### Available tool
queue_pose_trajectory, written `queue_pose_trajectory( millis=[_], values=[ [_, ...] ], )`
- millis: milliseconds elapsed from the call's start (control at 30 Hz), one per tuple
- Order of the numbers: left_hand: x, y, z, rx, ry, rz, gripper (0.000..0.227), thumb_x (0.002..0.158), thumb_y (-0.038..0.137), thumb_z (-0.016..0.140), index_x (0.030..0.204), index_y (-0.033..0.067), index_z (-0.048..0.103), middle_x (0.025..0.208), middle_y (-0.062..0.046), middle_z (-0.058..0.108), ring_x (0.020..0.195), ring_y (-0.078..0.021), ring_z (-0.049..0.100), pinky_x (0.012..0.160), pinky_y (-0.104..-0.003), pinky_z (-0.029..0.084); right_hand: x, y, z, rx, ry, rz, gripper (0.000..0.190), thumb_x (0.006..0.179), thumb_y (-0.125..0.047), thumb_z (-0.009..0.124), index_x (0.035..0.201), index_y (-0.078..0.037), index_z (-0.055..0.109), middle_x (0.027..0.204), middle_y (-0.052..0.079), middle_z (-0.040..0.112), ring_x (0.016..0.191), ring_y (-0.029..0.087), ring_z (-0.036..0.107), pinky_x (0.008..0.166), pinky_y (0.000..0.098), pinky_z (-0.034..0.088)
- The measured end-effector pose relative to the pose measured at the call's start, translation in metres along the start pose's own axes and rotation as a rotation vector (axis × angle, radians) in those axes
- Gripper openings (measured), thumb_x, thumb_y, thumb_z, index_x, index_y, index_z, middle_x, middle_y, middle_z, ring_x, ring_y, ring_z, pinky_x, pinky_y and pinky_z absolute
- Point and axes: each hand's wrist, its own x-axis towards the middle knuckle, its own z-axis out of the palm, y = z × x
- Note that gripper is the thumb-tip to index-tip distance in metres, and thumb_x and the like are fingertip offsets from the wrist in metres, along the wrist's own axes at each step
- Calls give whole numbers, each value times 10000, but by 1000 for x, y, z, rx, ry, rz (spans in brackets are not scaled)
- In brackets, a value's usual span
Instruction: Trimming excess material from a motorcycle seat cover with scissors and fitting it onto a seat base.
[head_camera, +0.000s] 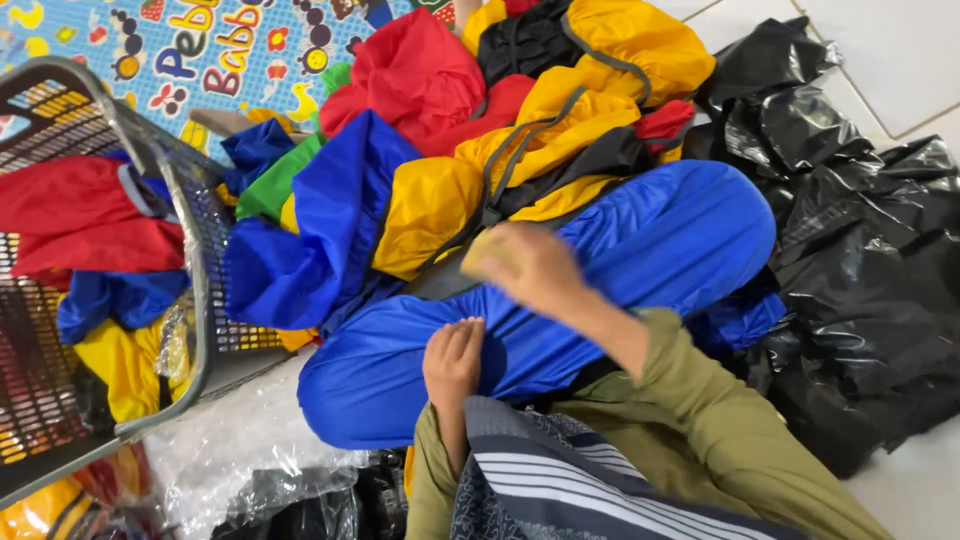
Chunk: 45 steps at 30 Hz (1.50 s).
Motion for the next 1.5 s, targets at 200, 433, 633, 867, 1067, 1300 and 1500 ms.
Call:
queue_pose_trajectory(
  millis=[200, 433, 633, 867, 1067, 1300, 1500],
  values=[
    [-28, -4, 10, 45, -73, -87, 157, 935, 115, 661, 949, 203, 790, 906, 14, 709, 894, -222, 706, 841, -364, 597, -26, -48, 19, 74, -328, -250, 396, 827, -376, 776, 1174, -223, 662, 993, 82, 740, 970, 301, 735, 849, 444, 606],
    [-2, 2, -9, -2, -34, -65, 203, 953, 5, 633, 1061, 100, 776, 1011, -69, 733, 958, -233, 711, 863, -351, 588, 3, 103, -79, -688, -2, 271, 287, 900, -432, 777, 1095, -272, 639, 874, -20, 681, 827, 252, 728, 701, 419, 604],
    [-8, 2, -2, 28, -10, -69, 204, 970, 23, 612, 1055, 119, 771, 1000, -54, 725, 956, -223, 709, 855, -346, 583, -3, 26, -27, -284, 110, 74, 316, 933, -414, 784, 1146, -204, 680, 981, 48, 700, 912, 315, 700, 854, 424, 554],
    [0, 4, -15, -2, -44, -96, 170, 979, 38, 628, 1029, 105, 776, 969, -57, 733, 961, -227, 720, 846, -342, 579, -5, -44, 3, -28, -375, 189, 333, 921, -504, 686, 1091, -218, 663, 947, 77, 766, 964, 340, 740, 836, 502, 584],
    [15, 7, -29, -150, -75, -135, 141, 960, -33, 694, 1087, -1, 745, 1046, -125, 731, 951, -286, 695, 839, -426, 567, 9, 136, -66, -656, 165, 283, 257, 933, -307, 799, 1132, -189, 687, 1015, 103, 728, 871, 404, 681, 656, 529, 516],
    [-2, 6, -10, -33, -70, -133, 360, 952, 403, 725, 1081, 67, 752, 1031, -104, 735, 978, -256, 706, 859, -379, 566, 27, 16, 11, -231, 203, 160, 365, 979, -533, 757, 1158, -227, 673, 926, 61, 713, 875, 349, 725, 763, 469, 583],
    [-44, -8, 21, -41, -107, -108, 383, 867, 394, 759, 1028, 47, 754, 979, -126, 720, 943, -303, 699, 847, -425, 554, -14, -106, 134, 294, -456, -416, 426, 948, -465, 655, 1298, -252, 537, 1000, 12, 635, 949, 288, 719, 813, 412, 596]
  ],
)
